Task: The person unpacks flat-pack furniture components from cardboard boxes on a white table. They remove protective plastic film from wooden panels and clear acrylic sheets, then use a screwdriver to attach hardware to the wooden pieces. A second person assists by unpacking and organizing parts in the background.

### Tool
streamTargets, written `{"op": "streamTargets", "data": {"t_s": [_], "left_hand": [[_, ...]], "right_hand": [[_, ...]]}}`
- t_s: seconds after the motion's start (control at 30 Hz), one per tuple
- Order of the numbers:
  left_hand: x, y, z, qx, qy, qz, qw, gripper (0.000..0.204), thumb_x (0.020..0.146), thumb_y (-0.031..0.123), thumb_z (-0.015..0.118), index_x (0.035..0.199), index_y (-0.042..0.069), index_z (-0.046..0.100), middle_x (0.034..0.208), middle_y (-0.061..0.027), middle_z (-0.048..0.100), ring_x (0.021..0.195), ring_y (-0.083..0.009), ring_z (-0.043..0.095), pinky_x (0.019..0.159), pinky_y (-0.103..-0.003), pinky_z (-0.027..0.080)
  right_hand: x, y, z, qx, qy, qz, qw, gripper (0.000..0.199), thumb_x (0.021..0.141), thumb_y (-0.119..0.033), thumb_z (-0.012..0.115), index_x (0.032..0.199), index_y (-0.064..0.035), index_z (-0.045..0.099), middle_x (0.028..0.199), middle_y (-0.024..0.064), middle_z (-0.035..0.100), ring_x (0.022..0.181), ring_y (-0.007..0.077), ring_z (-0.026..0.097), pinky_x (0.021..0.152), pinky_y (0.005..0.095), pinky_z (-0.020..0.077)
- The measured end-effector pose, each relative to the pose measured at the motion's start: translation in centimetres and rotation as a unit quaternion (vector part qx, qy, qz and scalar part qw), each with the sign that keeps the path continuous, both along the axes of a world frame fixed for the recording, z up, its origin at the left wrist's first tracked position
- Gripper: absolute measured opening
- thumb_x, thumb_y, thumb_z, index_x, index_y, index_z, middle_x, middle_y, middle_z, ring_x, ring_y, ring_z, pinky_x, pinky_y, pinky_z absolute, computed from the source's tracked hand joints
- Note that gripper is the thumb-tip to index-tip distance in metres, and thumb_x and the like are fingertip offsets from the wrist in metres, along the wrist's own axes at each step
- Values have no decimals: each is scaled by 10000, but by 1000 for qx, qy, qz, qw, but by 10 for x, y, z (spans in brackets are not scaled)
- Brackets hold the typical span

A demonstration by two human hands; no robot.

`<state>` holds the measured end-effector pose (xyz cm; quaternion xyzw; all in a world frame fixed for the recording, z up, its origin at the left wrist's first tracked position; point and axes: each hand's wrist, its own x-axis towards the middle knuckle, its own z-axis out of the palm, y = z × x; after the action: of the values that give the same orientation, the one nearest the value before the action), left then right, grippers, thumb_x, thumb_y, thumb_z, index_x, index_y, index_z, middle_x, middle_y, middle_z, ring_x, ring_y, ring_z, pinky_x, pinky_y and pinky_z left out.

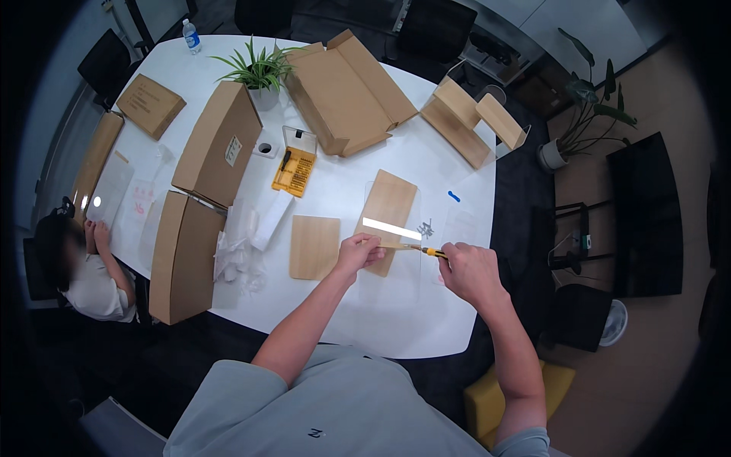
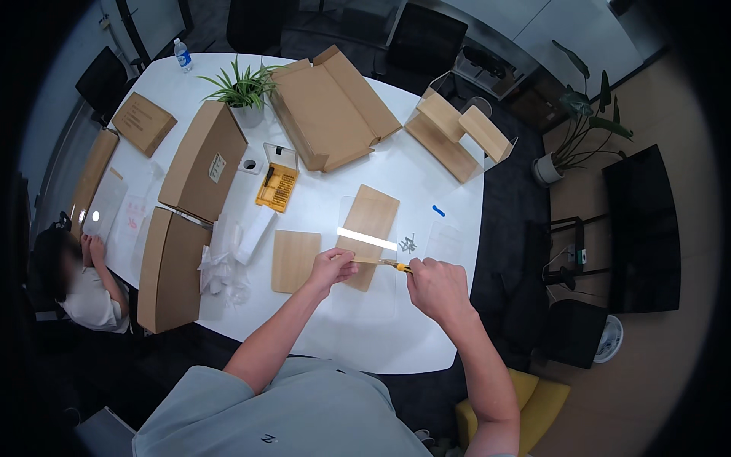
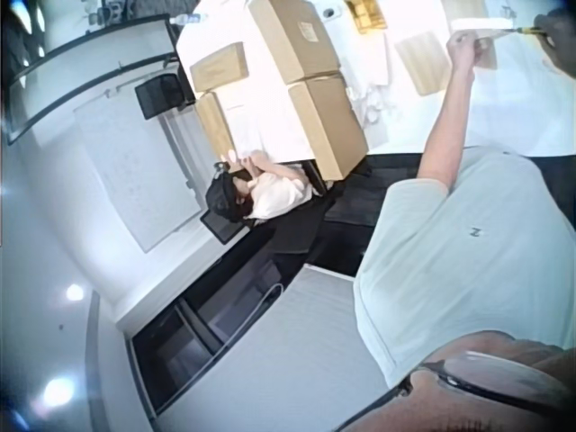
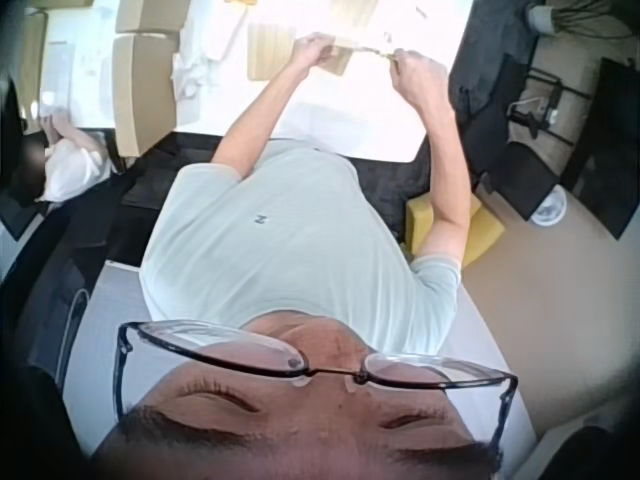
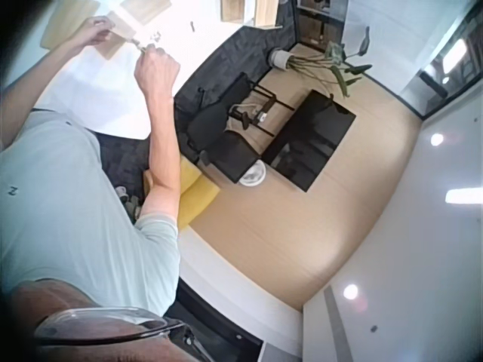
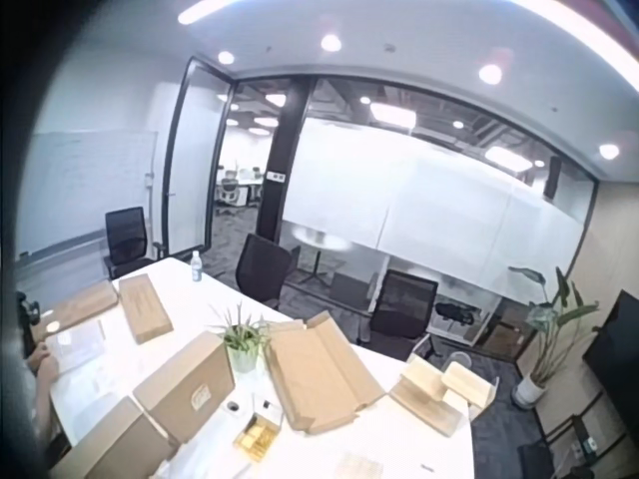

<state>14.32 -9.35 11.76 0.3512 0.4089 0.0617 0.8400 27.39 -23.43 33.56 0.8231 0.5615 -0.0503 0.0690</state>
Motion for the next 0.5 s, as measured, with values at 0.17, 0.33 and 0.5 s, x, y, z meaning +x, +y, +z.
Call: {"op": "streamTargets", "data": {"t_s": [0.17,0.33,0.5], "left_hand": [[0,0,-2,-1,-3,3,1000,167,930,230,663,997,77,649,847,-77,722,732,-120,696,674,-256,561],[0,0,-2,-2,-3,5,1000,162,923,227,671,986,81,645,843,-80,724,723,-124,697,670,-260,560],[1,0,-2,-4,0,7,1000,155,919,223,675,977,84,639,841,-85,726,717,-124,699,661,-261,560]], "right_hand": [[0,2,-1,-7,-6,2,1000,139,834,-151,630,746,-43,635,633,92,613,552,263,623,508,385,480],[2,5,1,-18,-10,6,1000,141,840,-148,626,746,-44,645,626,89,606,551,256,624,502,377,476],[4,16,4,-63,-41,36,996,106,852,-121,607,807,-43,664,728,104,625,567,241,634,497,366,480]]}}
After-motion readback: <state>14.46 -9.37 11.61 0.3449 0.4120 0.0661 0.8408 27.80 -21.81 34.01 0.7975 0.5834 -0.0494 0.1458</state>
